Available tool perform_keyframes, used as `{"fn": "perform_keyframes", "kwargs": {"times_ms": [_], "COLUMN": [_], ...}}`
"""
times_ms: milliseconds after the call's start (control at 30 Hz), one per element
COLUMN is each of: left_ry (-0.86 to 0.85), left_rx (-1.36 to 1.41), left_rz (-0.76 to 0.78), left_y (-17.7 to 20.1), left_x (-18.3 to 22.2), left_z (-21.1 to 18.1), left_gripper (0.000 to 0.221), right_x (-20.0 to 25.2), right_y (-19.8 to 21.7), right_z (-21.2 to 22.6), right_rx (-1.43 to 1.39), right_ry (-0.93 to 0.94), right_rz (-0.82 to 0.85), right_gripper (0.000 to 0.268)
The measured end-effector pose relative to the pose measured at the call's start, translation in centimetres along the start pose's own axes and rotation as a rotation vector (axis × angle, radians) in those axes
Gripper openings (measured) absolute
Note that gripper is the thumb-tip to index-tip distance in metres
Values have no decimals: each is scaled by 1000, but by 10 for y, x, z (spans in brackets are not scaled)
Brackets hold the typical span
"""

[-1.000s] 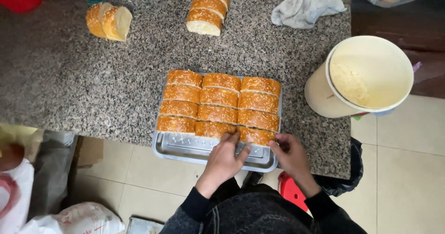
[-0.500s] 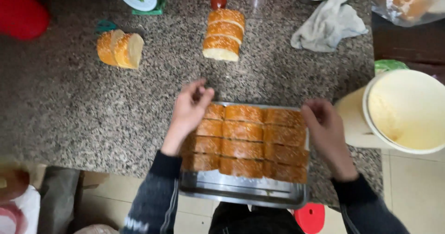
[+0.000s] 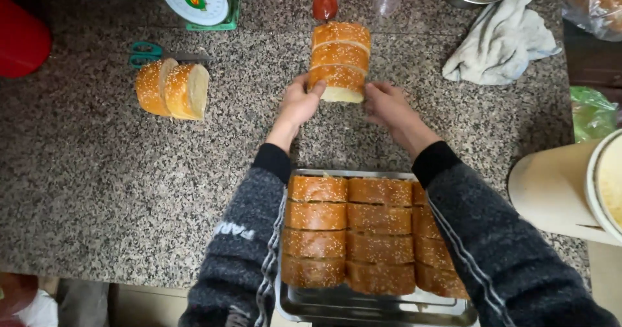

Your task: Dipping sliced bread into a bowl of coating and arranging the pieces on a metal tray.

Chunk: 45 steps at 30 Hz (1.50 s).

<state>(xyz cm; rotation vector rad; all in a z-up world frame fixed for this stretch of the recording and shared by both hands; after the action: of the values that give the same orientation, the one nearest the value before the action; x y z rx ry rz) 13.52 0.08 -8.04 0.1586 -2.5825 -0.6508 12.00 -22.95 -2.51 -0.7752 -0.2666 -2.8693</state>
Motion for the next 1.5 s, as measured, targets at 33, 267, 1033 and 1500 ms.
{"fn": "perform_keyframes", "kwargs": {"times_ms": [33,267,1033,1500], "left_ry": [3,-20,-176,79], "left_rx": [1,87,229,205], "left_rz": [3,-2,-349,-285], "left_y": [-2,5,97,31], "left_x": [0,14,449,437], "left_z": [-1,-8,39,153], "left_gripper": [70,64,47,54], "right_x": [0,13,319,297], "right_y": [-3,-9,-38,-67], "right_z": [1,12,-79,-225], "right_rx": [2,-52,260,10], "right_ry": [-4,-40,238,183], "right_rz": [-1,-14,396,465], "right_gripper": [68,71,49,61]}}
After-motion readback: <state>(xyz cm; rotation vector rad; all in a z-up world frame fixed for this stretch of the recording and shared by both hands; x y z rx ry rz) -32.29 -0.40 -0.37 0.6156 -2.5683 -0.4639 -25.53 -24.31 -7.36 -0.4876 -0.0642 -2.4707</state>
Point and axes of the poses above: each hand's wrist, its own x-axis away from the middle knuckle, its own y-axis out of the back of the hand, z = x × y, the point moved 8 cm from there along -x, towards the middle knuckle, and after that the axes turned 2 degrees about y, right-handed, at the moved point
